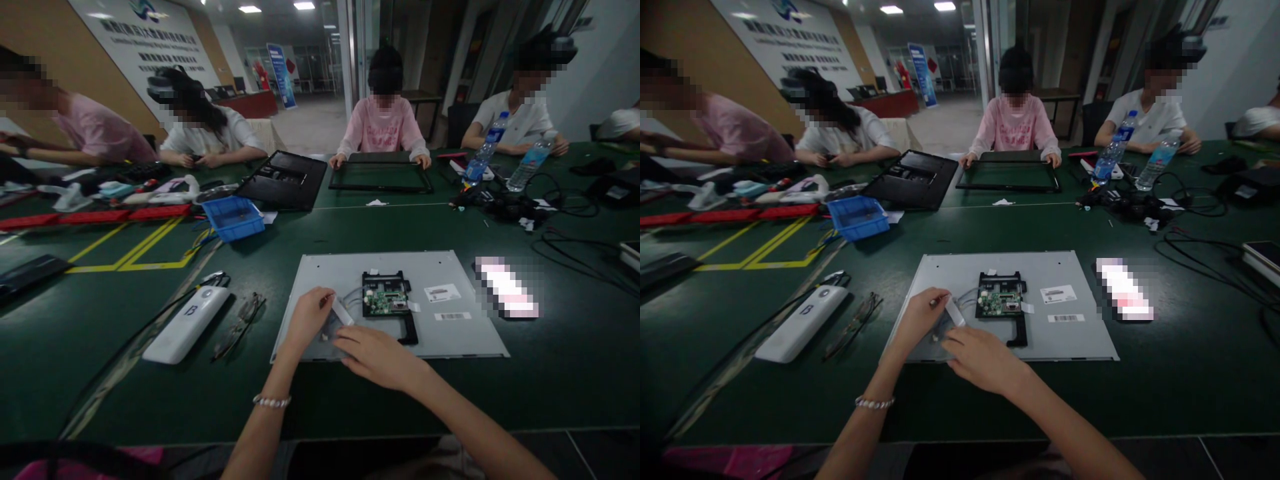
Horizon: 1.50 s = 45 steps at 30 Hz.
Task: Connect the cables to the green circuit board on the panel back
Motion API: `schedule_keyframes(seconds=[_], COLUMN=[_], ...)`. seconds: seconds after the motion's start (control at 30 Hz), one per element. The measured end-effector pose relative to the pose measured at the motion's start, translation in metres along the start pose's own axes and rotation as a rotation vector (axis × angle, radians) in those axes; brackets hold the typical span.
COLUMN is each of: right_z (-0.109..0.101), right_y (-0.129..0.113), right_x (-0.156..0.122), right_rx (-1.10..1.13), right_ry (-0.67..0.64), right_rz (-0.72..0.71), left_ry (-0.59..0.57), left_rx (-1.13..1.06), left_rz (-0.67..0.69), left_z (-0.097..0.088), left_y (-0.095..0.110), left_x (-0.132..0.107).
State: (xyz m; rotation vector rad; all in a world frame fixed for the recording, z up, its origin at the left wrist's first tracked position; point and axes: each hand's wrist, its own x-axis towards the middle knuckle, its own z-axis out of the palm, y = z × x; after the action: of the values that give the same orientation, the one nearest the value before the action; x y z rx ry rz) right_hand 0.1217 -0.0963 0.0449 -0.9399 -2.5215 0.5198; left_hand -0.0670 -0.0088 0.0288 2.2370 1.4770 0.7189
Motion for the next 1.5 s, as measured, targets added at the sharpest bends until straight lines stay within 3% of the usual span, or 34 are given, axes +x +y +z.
schedule_keyframes(seconds=[0.2,0.37,0.57,0.67,0.77,1.2,1.5], right_z=[0.002,0.008,0.013,0.012,0.009,0.011,0.017], right_y=[0.008,0.006,0.003,0.004,0.005,0.002,-0.006], right_x=[0.0,0.002,0.003,0.004,0.004,0.002,-0.014], right_rx=[-0.042,-0.062,-0.056,-0.032,-0.005,-0.016,-0.039], right_ry=[0.088,0.047,0.035,0.032,0.027,0.013,-0.055], right_rz=[0.004,-0.002,0.009,0.018,0.036,0.065,0.056], left_ry=[-0.067,-0.085,0.098,-0.022,-0.131,-0.258,-0.232], left_rx=[-0.065,-0.002,0.126,0.155,0.146,-0.123,-0.077], left_rz=[0.041,0.046,0.116,0.199,0.198,0.074,0.088], left_z=[-0.004,-0.002,0.003,0.006,0.009,-0.009,-0.007], left_y=[0.002,0.002,0.012,0.017,0.015,0.004,-0.008], left_x=[0.001,0.001,-0.002,-0.004,-0.006,-0.004,-0.002])
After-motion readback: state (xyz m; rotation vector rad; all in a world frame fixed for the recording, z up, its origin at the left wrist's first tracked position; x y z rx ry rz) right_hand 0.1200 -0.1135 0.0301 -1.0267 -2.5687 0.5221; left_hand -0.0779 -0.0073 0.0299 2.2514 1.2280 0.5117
